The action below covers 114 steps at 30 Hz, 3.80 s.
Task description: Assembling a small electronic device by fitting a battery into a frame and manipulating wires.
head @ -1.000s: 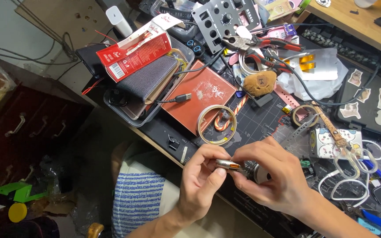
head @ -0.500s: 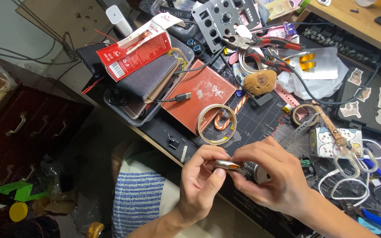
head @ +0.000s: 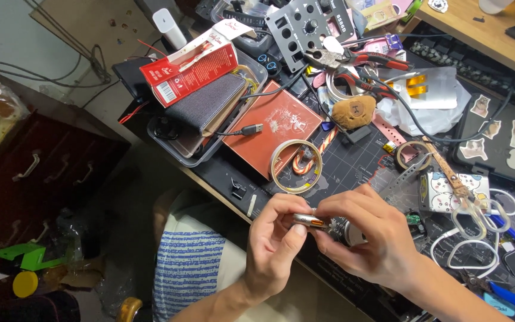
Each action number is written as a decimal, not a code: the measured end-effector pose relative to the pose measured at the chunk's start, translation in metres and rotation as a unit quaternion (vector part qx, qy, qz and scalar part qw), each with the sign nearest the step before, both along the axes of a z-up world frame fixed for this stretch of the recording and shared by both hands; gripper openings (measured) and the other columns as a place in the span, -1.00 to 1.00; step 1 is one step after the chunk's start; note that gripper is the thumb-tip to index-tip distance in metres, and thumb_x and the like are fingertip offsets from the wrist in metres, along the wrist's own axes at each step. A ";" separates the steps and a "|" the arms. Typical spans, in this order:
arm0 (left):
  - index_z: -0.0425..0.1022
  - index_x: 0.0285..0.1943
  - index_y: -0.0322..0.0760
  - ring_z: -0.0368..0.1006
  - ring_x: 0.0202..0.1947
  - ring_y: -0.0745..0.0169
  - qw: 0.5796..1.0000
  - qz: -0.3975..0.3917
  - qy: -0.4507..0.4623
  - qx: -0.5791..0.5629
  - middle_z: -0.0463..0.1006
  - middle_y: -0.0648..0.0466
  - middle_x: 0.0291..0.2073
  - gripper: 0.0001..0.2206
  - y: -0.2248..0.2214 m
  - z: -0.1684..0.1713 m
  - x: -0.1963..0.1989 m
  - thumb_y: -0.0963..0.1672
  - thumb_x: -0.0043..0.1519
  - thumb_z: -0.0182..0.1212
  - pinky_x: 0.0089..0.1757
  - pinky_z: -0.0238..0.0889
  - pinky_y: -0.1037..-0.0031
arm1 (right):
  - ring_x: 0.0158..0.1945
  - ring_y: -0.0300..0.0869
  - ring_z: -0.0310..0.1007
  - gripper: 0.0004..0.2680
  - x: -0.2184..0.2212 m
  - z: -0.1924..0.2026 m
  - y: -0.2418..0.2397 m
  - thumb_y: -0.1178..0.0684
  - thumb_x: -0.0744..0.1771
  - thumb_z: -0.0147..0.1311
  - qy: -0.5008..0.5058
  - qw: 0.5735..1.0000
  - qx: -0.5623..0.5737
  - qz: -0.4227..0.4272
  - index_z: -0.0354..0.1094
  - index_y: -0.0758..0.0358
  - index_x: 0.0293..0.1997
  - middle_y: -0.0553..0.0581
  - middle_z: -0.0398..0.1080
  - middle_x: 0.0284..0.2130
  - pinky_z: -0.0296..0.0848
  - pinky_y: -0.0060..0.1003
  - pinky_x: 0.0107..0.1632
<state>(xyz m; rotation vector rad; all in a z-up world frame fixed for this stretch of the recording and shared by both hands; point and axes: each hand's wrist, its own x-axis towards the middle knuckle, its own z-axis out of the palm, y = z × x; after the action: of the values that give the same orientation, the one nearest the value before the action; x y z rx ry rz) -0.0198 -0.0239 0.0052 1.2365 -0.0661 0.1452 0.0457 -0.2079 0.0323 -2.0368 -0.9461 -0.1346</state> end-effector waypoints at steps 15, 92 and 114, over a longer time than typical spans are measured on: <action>0.44 0.09 -0.33 0.38 0.05 0.17 0.998 0.026 -0.004 -0.064 0.43 -0.04 -0.01 -0.84 -0.014 -0.010 -0.004 -0.15 0.41 0.09 0.11 0.28 0.41 | -0.21 -0.17 0.59 -0.85 -0.002 0.000 0.000 0.03 0.38 0.28 -0.040 0.999 0.002 0.011 0.46 0.20 -0.04 -0.02 0.61 -0.18 0.32 -0.25 -0.13; 0.62 0.20 -0.46 0.66 -0.15 0.30 0.988 -0.017 0.118 0.100 0.72 -0.10 0.03 -0.70 0.019 -0.020 0.018 -0.13 0.36 0.33 -0.11 0.60 0.55 | -0.41 -0.41 0.72 -0.75 0.024 -0.003 -0.001 -0.05 0.30 0.32 0.284 0.955 -0.071 -0.053 0.67 -0.03 0.08 -0.18 0.75 -0.45 0.58 -0.43 -0.26; 0.65 0.19 -0.40 0.66 -0.21 0.25 0.980 -0.020 0.086 0.176 0.73 -0.08 0.03 -0.73 0.020 -0.014 0.024 -0.13 0.39 0.27 -0.20 0.62 0.53 | -0.54 -0.40 0.60 -0.77 0.023 -0.004 0.000 -0.08 0.31 0.25 0.294 0.949 -0.091 -0.068 0.67 -0.04 0.05 -0.20 0.73 -0.49 0.49 -0.39 -0.41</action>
<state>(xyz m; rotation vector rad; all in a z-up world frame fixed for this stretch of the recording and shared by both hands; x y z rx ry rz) 0.0042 -0.0036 -0.0087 1.5956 0.0351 -0.0109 0.0682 -0.2083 0.0281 -2.1241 -0.4524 0.4811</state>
